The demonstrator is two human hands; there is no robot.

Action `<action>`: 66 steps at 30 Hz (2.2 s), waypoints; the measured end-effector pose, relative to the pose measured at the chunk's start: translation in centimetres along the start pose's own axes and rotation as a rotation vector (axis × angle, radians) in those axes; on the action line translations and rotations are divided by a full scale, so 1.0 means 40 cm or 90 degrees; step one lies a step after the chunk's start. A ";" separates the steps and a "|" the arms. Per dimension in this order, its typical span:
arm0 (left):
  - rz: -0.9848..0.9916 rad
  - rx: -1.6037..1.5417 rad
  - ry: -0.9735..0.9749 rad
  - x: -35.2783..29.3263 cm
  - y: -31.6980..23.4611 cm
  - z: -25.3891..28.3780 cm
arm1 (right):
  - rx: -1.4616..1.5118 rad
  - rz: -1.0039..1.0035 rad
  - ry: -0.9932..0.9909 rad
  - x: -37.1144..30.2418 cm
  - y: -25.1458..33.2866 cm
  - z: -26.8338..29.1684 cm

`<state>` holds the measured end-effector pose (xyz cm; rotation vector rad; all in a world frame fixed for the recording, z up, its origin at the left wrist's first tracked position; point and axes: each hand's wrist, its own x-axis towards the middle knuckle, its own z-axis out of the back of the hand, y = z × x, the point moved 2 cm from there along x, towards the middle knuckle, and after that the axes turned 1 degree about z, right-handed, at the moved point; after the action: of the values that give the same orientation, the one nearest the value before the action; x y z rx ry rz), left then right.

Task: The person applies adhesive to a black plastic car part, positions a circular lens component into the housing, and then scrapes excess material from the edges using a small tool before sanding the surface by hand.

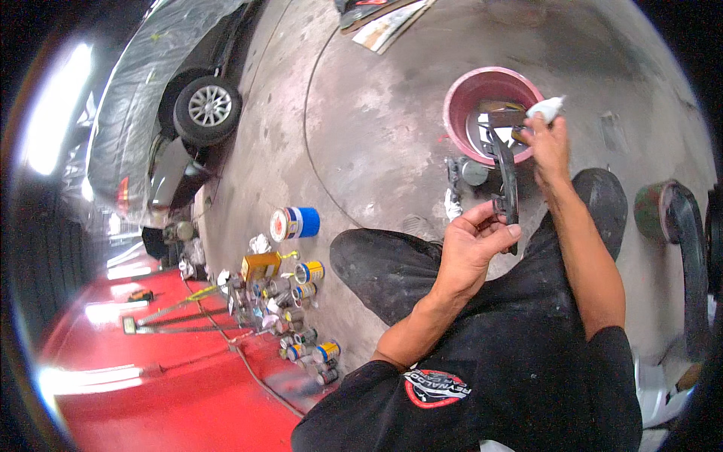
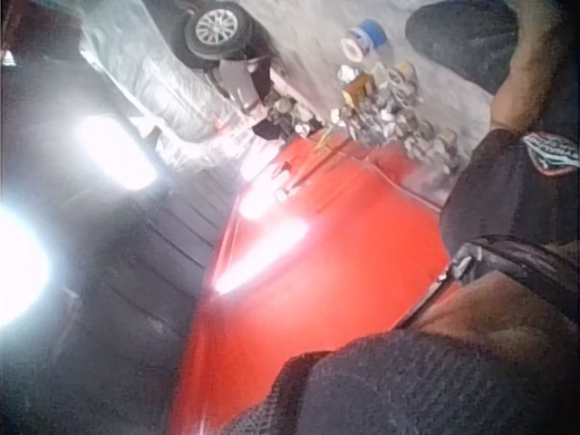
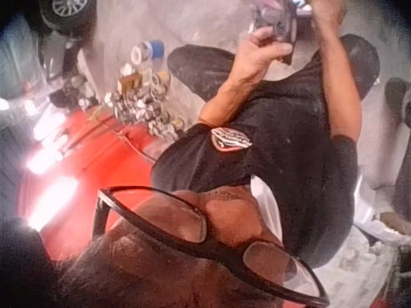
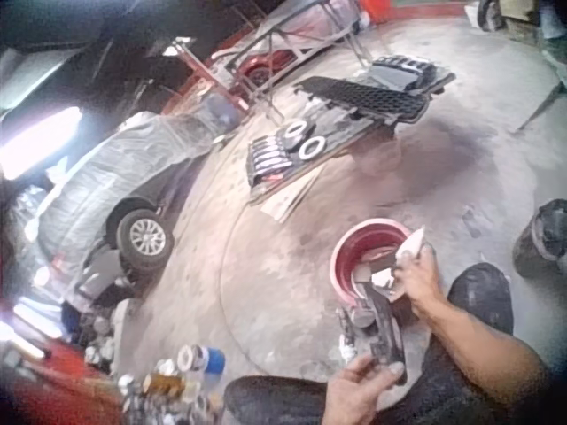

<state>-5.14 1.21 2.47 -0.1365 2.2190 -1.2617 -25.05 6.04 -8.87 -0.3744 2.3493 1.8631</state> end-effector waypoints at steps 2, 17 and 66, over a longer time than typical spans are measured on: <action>-0.028 -0.020 -0.032 -0.001 -0.015 0.041 | 0.019 0.041 0.038 -0.021 0.046 -0.004; -0.300 -0.083 -0.328 -0.160 -0.227 0.251 | -0.176 0.015 0.470 -0.291 0.119 -0.062; -0.140 -0.012 -0.230 -0.248 -0.165 0.292 | -0.112 -0.046 0.593 -0.437 0.150 -0.167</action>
<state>8.01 -7.69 7.64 -0.5826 1.9409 -1.2165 -9.41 2.89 2.62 -1.6202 2.5606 2.1521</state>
